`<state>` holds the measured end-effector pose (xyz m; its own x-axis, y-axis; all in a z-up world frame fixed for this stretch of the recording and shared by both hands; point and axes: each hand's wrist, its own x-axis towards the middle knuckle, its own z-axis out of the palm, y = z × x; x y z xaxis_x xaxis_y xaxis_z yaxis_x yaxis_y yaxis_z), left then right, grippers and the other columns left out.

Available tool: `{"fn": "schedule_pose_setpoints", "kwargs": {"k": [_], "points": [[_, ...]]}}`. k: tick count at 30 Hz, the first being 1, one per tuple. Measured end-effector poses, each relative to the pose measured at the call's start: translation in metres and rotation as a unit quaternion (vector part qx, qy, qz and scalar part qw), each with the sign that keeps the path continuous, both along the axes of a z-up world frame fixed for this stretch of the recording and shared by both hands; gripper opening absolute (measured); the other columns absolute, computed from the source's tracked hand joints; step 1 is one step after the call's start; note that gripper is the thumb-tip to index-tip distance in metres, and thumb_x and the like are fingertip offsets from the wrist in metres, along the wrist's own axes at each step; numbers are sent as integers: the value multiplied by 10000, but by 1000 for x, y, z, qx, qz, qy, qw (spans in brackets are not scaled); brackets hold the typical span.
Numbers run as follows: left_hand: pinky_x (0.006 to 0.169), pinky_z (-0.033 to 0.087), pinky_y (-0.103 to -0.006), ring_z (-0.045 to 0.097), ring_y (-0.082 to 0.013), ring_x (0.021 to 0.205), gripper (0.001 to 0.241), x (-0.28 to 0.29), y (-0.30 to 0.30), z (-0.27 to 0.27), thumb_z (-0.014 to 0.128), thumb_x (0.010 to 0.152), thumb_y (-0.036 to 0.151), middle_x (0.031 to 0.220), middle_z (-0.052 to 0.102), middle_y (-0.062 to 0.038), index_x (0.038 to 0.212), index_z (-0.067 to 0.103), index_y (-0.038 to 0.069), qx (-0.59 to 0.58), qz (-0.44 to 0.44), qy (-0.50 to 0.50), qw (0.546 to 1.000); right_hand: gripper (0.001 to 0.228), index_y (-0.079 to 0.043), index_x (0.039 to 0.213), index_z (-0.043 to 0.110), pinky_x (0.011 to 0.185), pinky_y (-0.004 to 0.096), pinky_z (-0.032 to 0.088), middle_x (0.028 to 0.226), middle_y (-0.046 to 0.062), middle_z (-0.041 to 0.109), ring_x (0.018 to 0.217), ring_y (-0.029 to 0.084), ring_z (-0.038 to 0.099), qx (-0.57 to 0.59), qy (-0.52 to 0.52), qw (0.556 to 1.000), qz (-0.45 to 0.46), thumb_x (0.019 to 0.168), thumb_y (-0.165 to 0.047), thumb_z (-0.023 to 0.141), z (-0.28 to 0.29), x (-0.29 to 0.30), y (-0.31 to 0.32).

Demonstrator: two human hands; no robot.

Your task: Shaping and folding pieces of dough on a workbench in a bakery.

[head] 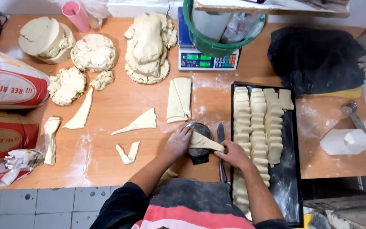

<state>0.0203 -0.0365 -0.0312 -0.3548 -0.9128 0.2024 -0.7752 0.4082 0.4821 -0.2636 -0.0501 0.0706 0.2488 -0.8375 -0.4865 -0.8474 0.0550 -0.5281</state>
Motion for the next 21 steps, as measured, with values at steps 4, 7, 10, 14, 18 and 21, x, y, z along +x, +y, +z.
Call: {"fn": "schedule_pose_setpoints", "kwargs": {"k": [4, 7, 10, 14, 18, 21], "points": [[1031, 490, -500, 582, -334, 1229, 306, -8, -25, 24, 577, 951, 238, 1241, 654, -158, 1187, 641, 54, 165, 10, -197, 966, 432, -83, 1036, 737, 782, 390, 572, 924, 93, 781, 862, 262, 750, -10, -56, 996, -75, 846, -471, 729, -12, -11, 16], [992, 502, -500, 611, -370, 1189, 275, -9, -43, 19, 607, 918, 236, 1204, 674, -197, 1113, 671, 53, 256, 79, -108, 957, 369, -90, 1091, 747, 766, 350, 563, 942, 73, 783, 858, 193, 737, -71, -75, 982, -161, 859, -376, 764, -8, -10, 21], [893, 520, -519, 639, -438, 1032, 361, -11, -29, 28, 683, 938, 386, 1093, 655, -263, 1093, 669, 60, 237, 52, -16, 970, 306, -64, 1093, 750, 705, 307, 574, 911, 46, 779, 767, 129, 711, -28, -183, 934, -305, 861, -258, 797, -21, -11, 35], [804, 555, -518, 701, -411, 912, 356, -23, -13, 40, 742, 843, 308, 953, 721, -214, 1086, 654, 64, 250, 18, 14, 968, 243, -39, 1101, 747, 679, 272, 553, 894, 28, 752, 728, 102, 662, -36, -322, 874, -362, 897, -169, 771, -45, -6, 53], [755, 587, -419, 749, -270, 841, 454, -66, -17, 133, 845, 785, 389, 915, 752, -132, 1056, 685, 61, 387, 7, 132, 913, 259, -15, 1141, 708, 752, 277, 549, 954, 35, 729, 827, 112, 672, -38, -427, 830, -357, 924, -155, 735, -55, 1, 70], [713, 588, -406, 689, -207, 834, 438, -109, -22, 137, 728, 877, 343, 934, 714, -69, 1190, 623, 56, 481, -28, 253, 839, 287, -75, 1198, 628, 858, 264, 553, 1066, -20, 692, 961, 79, 666, -4, -592, 702, -396, 948, -209, 669, -28, 0, 72]]}}
